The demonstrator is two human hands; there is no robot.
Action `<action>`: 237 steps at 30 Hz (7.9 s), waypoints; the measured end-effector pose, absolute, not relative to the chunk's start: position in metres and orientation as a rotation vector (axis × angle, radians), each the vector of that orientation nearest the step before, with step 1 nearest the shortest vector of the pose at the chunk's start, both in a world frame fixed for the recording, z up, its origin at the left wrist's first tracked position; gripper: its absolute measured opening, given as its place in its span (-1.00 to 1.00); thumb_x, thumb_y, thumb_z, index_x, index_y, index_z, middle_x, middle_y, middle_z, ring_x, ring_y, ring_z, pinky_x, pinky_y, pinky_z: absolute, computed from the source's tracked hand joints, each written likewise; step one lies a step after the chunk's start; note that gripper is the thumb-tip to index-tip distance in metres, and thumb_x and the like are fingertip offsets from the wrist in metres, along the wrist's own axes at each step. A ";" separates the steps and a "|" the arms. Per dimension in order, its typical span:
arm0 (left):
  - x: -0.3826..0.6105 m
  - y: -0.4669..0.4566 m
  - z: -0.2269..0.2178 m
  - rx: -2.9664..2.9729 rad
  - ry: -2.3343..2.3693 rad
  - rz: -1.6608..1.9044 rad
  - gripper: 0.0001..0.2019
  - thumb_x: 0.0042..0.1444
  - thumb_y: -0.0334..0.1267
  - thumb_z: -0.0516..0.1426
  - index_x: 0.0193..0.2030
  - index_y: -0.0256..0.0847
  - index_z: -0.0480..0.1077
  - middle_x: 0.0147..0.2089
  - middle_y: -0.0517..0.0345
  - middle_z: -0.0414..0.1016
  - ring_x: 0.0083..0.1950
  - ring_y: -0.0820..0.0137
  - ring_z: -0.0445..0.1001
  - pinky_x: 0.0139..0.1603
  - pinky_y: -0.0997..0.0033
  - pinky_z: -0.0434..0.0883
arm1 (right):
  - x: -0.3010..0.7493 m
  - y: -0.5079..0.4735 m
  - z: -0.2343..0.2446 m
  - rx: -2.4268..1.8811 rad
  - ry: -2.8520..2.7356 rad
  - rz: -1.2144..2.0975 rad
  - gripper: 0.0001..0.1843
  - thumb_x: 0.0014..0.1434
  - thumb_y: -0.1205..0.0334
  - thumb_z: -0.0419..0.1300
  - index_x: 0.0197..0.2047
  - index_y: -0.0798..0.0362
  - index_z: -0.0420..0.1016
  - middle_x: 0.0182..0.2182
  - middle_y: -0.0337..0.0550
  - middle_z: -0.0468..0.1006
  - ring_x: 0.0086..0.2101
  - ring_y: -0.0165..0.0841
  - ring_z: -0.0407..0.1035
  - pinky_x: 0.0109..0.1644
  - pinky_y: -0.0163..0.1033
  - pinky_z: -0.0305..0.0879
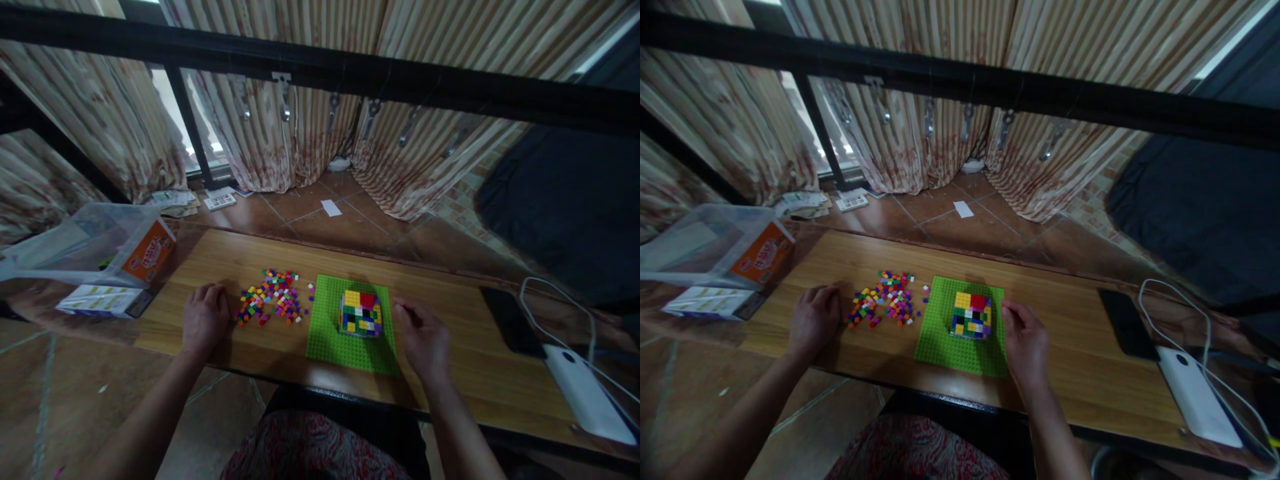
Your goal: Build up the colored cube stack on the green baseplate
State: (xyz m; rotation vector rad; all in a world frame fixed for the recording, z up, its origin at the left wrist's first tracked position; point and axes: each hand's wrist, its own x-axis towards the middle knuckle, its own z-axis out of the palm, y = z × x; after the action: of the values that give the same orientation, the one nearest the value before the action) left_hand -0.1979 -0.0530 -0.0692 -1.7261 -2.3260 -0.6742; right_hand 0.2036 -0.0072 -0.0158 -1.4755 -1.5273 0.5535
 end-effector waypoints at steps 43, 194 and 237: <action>-0.201 -0.053 -0.071 -1.739 -2.291 -0.678 -0.71 0.21 -0.20 -0.05 -0.12 -0.21 0.44 -0.06 -0.09 0.48 -0.01 0.14 0.42 0.06 0.14 0.34 | 0.211 -0.001 -0.024 -1.579 -1.566 0.534 -0.71 0.17 0.04 0.14 -0.25 0.04 0.58 -0.28 -0.05 0.61 -0.26 -0.19 0.49 -0.14 -0.11 0.39; -0.200 -0.052 -0.071 -1.734 -2.309 -0.673 -0.67 0.20 -0.20 -0.06 -0.11 -0.28 0.46 -0.06 -0.16 0.49 0.00 0.09 0.42 0.08 0.08 0.34 | 0.183 0.019 -0.061 -1.303 -1.010 1.213 -0.69 0.01 0.00 0.31 -0.18 -0.07 0.62 -0.23 -0.23 0.64 -0.25 -0.30 0.46 -0.12 -0.19 0.34; -0.199 -0.054 -0.074 -1.712 -2.336 -0.758 -0.72 0.21 -0.23 -0.03 -0.11 -0.25 0.45 -0.06 -0.10 0.48 -0.01 0.15 0.41 0.08 0.14 0.35 | 0.161 -0.001 0.005 -1.341 -1.385 0.790 -0.78 0.14 0.05 0.23 -0.24 -0.01 0.58 -0.30 -0.16 0.61 -0.31 -0.32 0.44 -0.23 -0.23 0.33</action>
State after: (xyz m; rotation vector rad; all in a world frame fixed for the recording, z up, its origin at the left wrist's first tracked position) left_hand -0.1991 -0.0535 -0.0744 -1.7120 -2.3360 -0.7575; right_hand 0.1610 -0.0008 0.0046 -1.3406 -1.3851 0.7900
